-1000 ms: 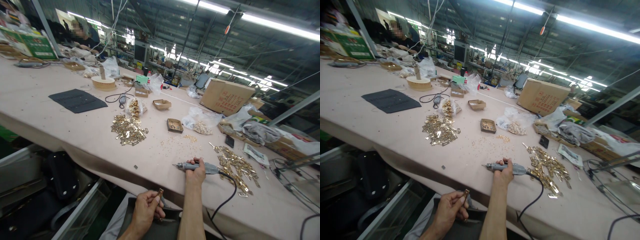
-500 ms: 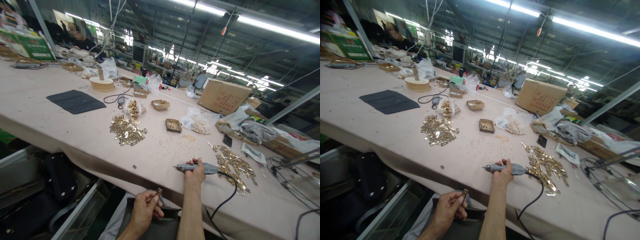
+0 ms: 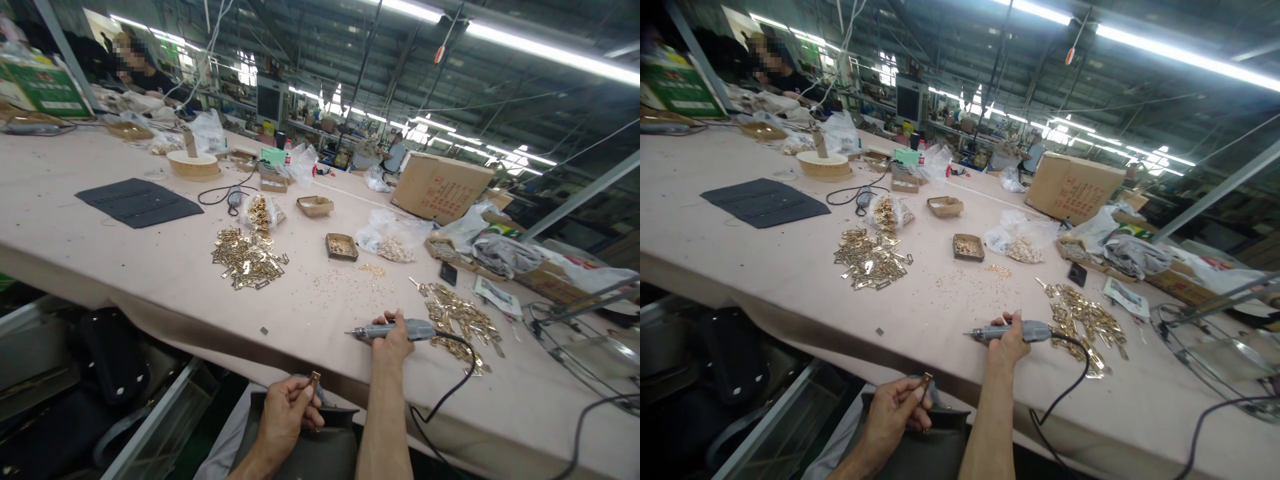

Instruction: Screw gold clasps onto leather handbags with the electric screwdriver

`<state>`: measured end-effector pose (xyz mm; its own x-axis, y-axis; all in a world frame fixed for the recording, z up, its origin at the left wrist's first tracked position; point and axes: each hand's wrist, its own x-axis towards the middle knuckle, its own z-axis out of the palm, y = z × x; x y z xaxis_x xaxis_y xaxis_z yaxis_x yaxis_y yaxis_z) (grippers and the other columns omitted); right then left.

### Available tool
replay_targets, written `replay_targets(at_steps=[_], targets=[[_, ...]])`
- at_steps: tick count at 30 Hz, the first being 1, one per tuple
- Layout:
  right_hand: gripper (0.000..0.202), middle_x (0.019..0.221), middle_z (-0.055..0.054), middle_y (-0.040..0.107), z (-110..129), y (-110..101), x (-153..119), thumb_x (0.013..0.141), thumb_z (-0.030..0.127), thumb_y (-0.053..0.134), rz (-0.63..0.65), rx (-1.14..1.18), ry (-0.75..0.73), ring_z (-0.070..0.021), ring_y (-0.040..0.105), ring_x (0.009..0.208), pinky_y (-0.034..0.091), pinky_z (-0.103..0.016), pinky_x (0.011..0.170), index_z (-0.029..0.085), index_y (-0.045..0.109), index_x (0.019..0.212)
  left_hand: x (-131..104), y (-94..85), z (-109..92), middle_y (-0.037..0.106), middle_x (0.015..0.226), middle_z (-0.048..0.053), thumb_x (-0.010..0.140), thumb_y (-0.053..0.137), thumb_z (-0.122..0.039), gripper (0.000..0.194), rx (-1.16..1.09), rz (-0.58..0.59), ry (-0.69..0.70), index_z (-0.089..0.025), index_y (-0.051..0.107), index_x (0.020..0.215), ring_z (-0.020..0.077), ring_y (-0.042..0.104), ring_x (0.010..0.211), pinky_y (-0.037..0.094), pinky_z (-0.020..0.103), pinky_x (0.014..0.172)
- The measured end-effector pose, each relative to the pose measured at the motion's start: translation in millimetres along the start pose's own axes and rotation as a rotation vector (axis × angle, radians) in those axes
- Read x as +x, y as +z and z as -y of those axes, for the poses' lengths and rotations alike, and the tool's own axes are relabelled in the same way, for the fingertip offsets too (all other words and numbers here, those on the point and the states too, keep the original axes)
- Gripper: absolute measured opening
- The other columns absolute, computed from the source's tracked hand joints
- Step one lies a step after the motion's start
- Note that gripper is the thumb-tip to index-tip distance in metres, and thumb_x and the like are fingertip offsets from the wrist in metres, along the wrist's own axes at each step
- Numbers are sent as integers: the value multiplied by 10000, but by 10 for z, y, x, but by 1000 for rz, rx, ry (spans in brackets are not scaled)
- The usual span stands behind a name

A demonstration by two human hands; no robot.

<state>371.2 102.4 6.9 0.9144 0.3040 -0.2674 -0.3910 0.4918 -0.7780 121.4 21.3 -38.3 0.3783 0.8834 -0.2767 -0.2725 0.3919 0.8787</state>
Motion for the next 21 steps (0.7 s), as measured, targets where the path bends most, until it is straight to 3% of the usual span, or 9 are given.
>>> replay_targets(at_steps=[14,21], targets=[[298,752,19,653,77,-73,85,777,332,796,-16,-6,10,-96,563,487,535,-253,440,173,553,847,26,31,12,718,706,62,751,778,-531,446,-24,-9,-10,-106,697,858,180,697,471,567,241,431],[381,788,8,673,109,-69,81,704,368,865,61,-3,-2,-108,584,511,553,-275,458,163,589,870,10,44,-18,726,711,70,758,775,-508,423,-7,-10,-10,-102,695,849,177,700,474,566,232,440]])
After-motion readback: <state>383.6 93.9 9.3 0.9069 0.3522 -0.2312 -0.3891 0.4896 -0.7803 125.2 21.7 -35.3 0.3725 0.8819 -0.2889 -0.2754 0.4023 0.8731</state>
